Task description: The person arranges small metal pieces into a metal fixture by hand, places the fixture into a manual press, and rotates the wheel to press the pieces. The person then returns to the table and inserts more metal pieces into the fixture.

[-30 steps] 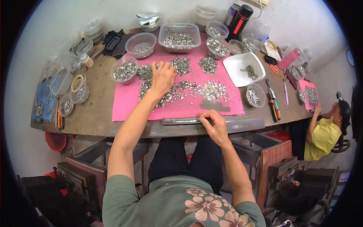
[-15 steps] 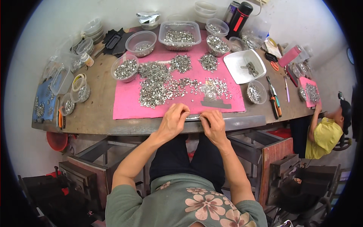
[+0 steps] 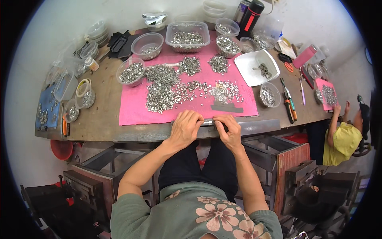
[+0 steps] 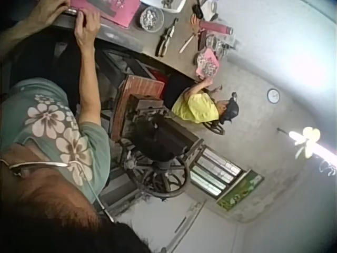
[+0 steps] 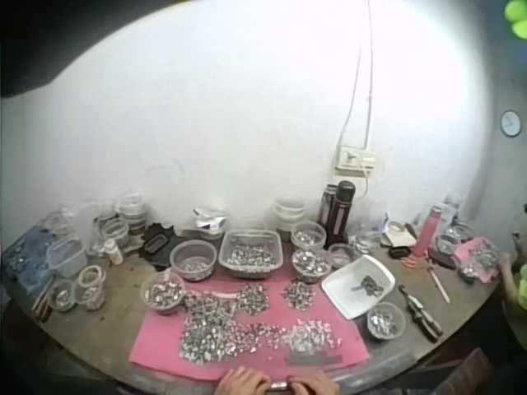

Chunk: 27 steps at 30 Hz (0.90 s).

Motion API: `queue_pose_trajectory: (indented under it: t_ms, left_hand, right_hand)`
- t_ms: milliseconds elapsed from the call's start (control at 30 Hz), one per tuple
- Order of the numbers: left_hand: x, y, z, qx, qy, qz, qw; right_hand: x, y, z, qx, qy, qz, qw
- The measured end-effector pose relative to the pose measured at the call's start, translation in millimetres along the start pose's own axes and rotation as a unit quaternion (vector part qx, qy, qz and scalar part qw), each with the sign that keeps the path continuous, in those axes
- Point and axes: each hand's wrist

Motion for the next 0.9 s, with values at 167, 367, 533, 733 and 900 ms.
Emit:
queue_pose_trajectory:
  t_ms: [167, 367, 533, 733, 900]
  left_hand:
    - [8, 4, -3, -0.043, 0.082, 0.034, 0.995]
    - [-2, -3, -2, -0.059, 0.075, 0.023, 0.995]
    - [-62, 28, -30, -0.047, 0.097, -0.044, 0.993]
    - [-95, 57, -36, -0.117, 0.147, -0.148, 0.971]
    - [-99, 67, -44, -0.142, 0.163, -0.186, 0.959]
  right_hand:
    - [1, 0, -1, 0.001, 0.001, 0.004, 1.000]
    - [-5, -4, 4, 0.047, 0.010, 0.037, 0.998]
    - [-37, 9, 27, 0.193, -0.047, -0.011, 0.980]
    - [-36, -1, 43, 0.192, -0.031, 0.022, 0.981]
    - [-33, -2, 38, 0.188, -0.031, 0.043, 0.981]
Point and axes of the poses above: each hand's wrist, its own x-axis away from the middle knuckle, its own y-axis out of the palm, z = x × y, and after that the axes turned 9 degrees about z, right-handed
